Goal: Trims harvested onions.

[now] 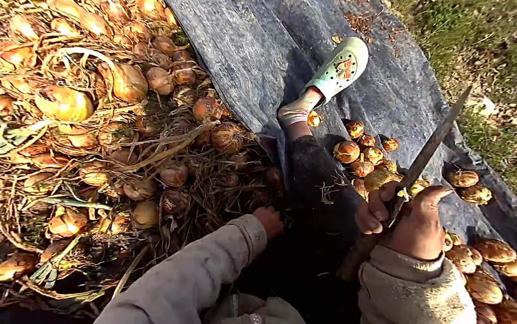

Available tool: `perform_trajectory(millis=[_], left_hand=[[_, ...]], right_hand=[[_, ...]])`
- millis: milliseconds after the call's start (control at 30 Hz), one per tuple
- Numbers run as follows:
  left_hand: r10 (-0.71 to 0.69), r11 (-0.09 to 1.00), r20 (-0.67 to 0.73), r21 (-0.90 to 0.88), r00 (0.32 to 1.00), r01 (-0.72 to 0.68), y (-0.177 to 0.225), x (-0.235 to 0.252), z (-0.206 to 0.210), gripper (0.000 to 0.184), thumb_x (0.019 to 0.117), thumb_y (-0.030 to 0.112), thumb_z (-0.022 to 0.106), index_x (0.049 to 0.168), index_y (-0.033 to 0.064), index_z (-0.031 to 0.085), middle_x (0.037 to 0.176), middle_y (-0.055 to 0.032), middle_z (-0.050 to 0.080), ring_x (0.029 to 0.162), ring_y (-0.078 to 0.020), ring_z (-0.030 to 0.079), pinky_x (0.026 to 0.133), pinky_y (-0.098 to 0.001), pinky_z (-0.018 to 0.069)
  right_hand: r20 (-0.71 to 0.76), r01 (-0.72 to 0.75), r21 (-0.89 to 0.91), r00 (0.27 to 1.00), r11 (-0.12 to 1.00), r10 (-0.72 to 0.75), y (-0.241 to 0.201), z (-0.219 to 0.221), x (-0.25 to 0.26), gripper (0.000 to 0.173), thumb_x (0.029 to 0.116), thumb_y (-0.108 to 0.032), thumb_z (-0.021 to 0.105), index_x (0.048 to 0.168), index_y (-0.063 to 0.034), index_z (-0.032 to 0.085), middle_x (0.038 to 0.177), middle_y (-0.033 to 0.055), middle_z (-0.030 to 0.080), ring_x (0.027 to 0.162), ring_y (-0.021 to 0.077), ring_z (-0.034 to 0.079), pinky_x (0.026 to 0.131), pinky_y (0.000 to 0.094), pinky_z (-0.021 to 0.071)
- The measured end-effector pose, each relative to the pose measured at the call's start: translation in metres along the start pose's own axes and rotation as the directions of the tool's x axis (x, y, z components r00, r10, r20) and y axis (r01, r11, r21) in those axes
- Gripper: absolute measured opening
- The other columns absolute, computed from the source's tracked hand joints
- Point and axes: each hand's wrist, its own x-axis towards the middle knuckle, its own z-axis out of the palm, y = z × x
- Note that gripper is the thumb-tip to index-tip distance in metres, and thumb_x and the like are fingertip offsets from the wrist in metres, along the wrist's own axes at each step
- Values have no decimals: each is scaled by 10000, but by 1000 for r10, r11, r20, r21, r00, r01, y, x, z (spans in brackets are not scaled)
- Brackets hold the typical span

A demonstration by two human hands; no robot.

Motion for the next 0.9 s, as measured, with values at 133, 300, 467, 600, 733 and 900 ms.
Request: perform_trajectory(millis=[133, 300, 467, 600, 733, 900], left_hand=[[79, 979, 20, -192, 997, -74, 3, 33, 42, 481, 1020, -15, 500, 1489, -94, 432, 1635, -246, 325, 1539, -427, 254, 1238, -590, 218], [150, 964, -10, -220, 989, -148, -7, 31, 61, 555, 959, 16, 636, 1483, -51, 464, 1554, -251, 449, 1511, -446, 299, 1243, -644, 120], [-39, 976, 180, -205, 983, 76, 26, 2, -17, 426, 1033, 87, 567, 1403, -117, 510, 1504, -309, 471, 1427, -483, 422, 1144, -651, 334], [-149, 958, -195, -271, 970, 93, -4, 14, -39, 369, 960, 138, 659, 1301, -5, 660, 1422, -197, 575, 1332, -411, 528, 1014, -610, 487], [-247, 944, -359, -298, 900, 141, -45, 40, -70, 519, 908, 62, 716, 1387, -53, 551, 1526, -239, 459, 1444, -404, 425, 1128, -549, 427], [-337, 873, -303, -455, 891, 175, -52, 76, -78, 883, 829, -16, 790, 1569, -9, 307, 1616, -278, 313, 1320, -475, 541, 1049, -595, 486]], right_hand=[[93, -42, 52, 995, 998, 37, 15, 14, 4, 653, 997, -721, 227, 829, -208, 594, 538, -84, 522, 393, 30, 501, 390, 191, 460], [131, -131, 51, 984, 990, 124, 25, 16, 8, 617, 1041, -640, 234, 858, -176, 596, 539, -61, 528, 394, 41, 512, 396, 194, 476], [214, -131, 70, 970, 989, 114, 31, 18, 10, 570, 968, -691, 442, 869, -165, 638, 561, -58, 538, 422, 45, 534, 420, 201, 491], [200, -144, 88, 972, 986, 124, 37, 16, 10, 554, 998, -658, 418, 866, -161, 624, 562, -46, 549, 421, 56, 545, 420, 209, 498], [187, -160, 96, 972, 982, 140, 42, 24, 9, 549, 974, -677, 459, 850, -168, 625, 553, -48, 541, 418, 53, 535, 413, 210, 485], [189, -240, 120, 958, 963, 216, 51, 34, 10, 504, 955, -633, 562, 818, -150, 603, 559, -52, 543, 422, 48, 536, 423, 204, 489]])
